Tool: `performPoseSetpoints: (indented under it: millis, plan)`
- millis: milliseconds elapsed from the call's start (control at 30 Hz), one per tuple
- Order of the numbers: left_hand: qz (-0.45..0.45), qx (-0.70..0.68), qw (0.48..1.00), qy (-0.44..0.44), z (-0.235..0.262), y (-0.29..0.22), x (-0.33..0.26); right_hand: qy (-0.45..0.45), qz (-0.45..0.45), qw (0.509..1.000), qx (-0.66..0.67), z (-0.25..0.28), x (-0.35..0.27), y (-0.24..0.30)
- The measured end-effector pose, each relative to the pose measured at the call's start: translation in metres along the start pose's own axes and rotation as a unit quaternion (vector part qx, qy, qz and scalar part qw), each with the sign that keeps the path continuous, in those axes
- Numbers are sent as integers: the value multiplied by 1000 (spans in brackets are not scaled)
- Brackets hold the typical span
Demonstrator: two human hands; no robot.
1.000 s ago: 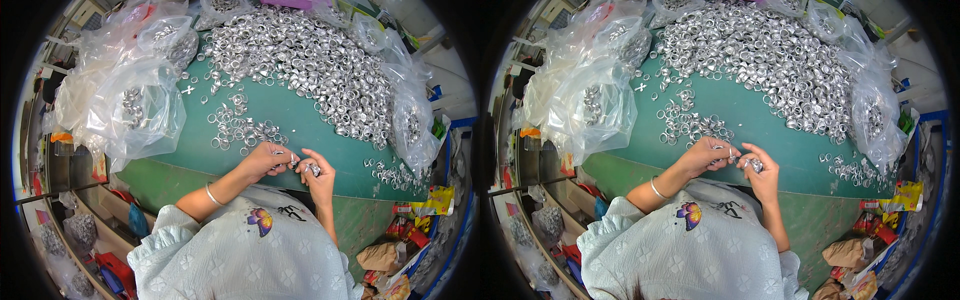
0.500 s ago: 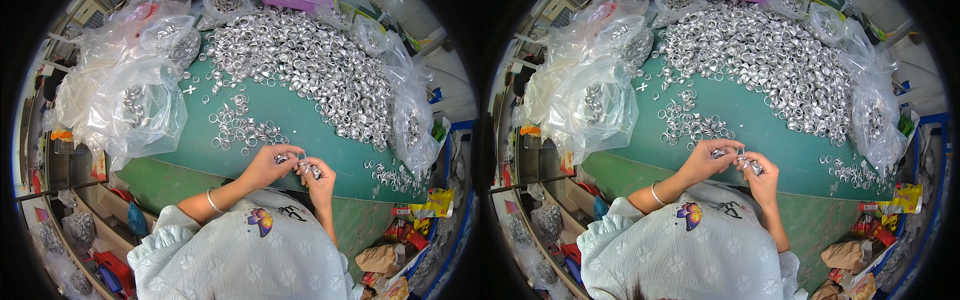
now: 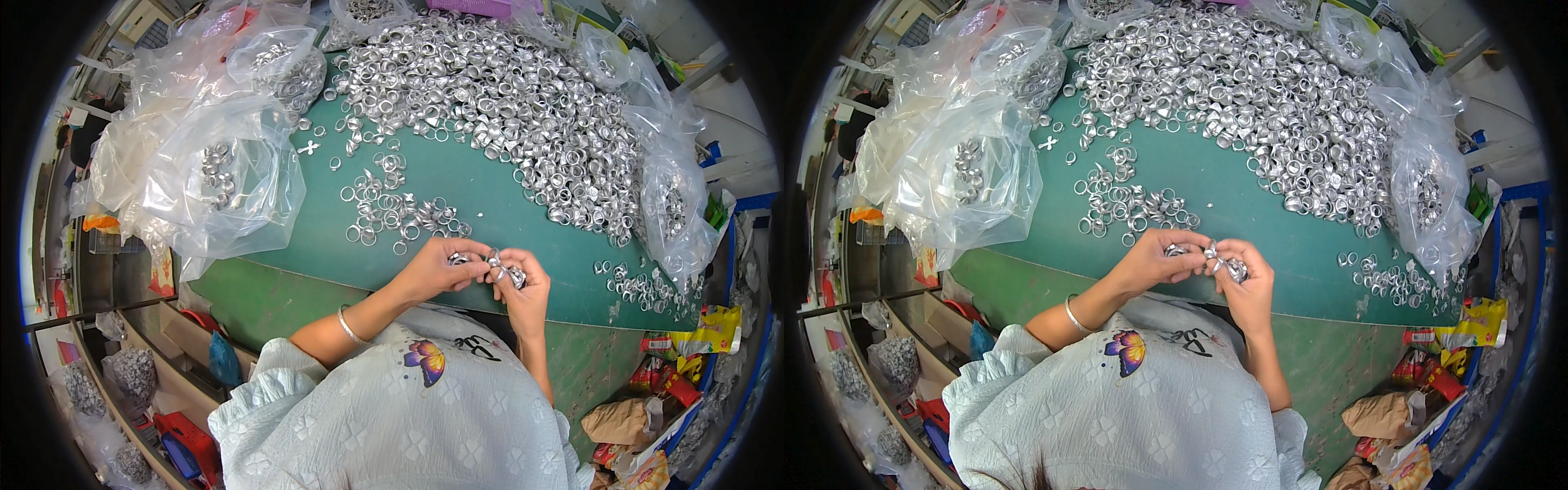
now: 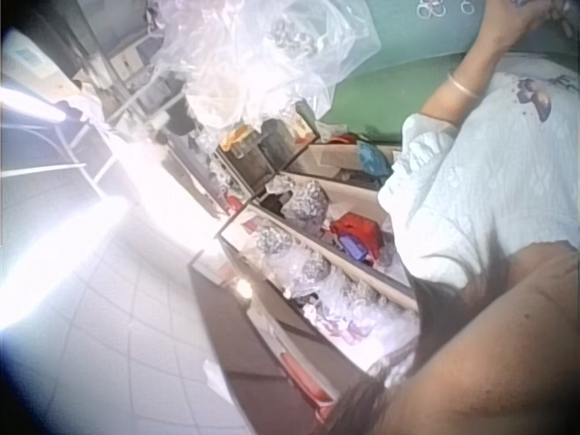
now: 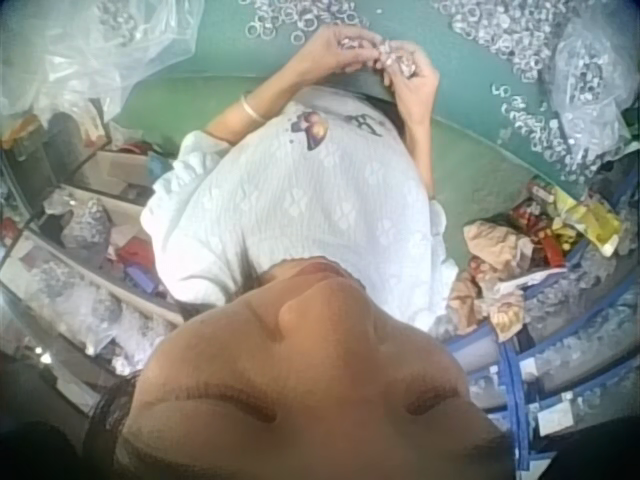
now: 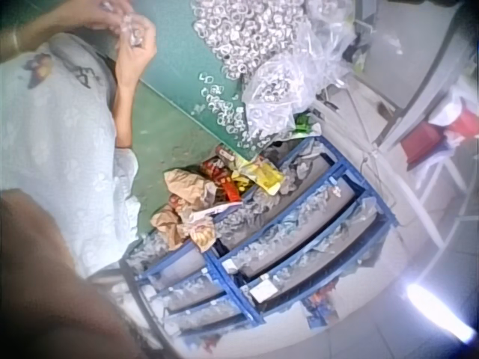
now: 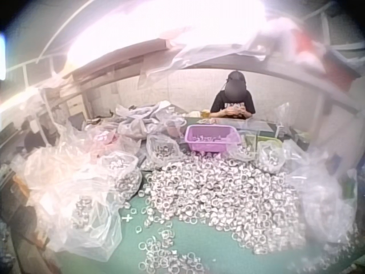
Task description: The person sorts through a pile of silver-colored metal rings on a green work surface by hand, picking up individual rings to check them and then placing them into smaller groups or containers.
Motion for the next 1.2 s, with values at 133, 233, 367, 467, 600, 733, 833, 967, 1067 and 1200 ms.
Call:
performPoseSetpoints:
  millis: [133, 233, 367, 467, 600, 733, 833, 967, 1067, 1200]
  plan:
    - [24, -43, 999, 14, 0, -1, 0, -2, -11, 998, -60, 2, 2, 6]
    - [27, -54, 998, 20, -1, -1, 0, 21, -6, 984, -177, -1, 4, 11]
    - [38, -69, 997, 26, -2, -3, 2, 1, 41, 970, -239, -3, 6, 9]
    - [30, -59, 997, 26, -4, -1, 2, -14, 45, 964, -261, -4, 6, 11]
    - [19, -7, 1000, 3, -6, 0, 2, -13, 67, 962, -265, -6, 5, 10]
    - [51, -25, 998, 2, -5, -1, 1, 2, 73, 961, -267, -5, 4, 9]
    - [71, -53, 996, 9, -2, -1, 1, 11, 65, 964, -257, -5, 4, 12]
    - [72, -70, 995, 7, -2, -1, 0, 13, 63, 963, -263, -4, 3, 13]
    - [79, -73, 994, 8, -1, 1, 0, 16, 70, 963, -259, -5, 3, 13]
    - [62, -68, 996, 7, -2, 0, 0, 35, 88, 954, -286, -7, 4, 18]
Point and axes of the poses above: each hand's wrist, its own x-axis towards the middle knuckle, its own z-axis out of the back of the hand, y = z × x, the point moved 3 cm from there along x, towards the middle knuckle, and after that the axes turned 12 degrees about y, right-handed, at the moved point
